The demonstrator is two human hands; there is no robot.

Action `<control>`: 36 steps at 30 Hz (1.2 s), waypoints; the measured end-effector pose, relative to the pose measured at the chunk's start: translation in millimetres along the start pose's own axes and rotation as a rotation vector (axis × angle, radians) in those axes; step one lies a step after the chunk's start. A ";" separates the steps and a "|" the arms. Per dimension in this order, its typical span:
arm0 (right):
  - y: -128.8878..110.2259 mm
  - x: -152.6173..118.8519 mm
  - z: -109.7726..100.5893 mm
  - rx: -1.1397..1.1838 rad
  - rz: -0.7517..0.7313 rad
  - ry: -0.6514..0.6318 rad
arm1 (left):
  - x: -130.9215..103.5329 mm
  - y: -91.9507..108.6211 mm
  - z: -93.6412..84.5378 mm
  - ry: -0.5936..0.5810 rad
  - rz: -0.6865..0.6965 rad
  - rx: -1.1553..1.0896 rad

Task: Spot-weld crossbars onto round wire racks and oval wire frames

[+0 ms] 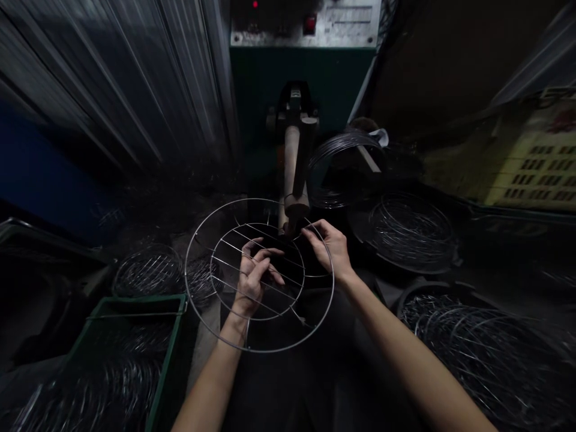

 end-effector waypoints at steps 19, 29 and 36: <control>6.1 17.6 12.7 0.025 0.046 0.010 | 7.8 1.4 -5.9 0.006 -0.037 -0.053; 6.8 -57.0 -24.8 0.083 0.087 -0.236 | 6.7 16.3 -17.1 -0.015 -0.081 0.035; 4.6 -36.4 -8.4 0.265 0.130 -0.049 | -20.8 16.5 -4.8 0.131 0.147 0.085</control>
Point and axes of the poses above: each hand's wrist, its own x-axis towards the middle knuckle, its own z-axis out of the palm, y = z × x, the point moved 8 cm from there along x, towards the middle knuckle, and after that the axes turned 2 degrees about -y, right-handed, at the moved point
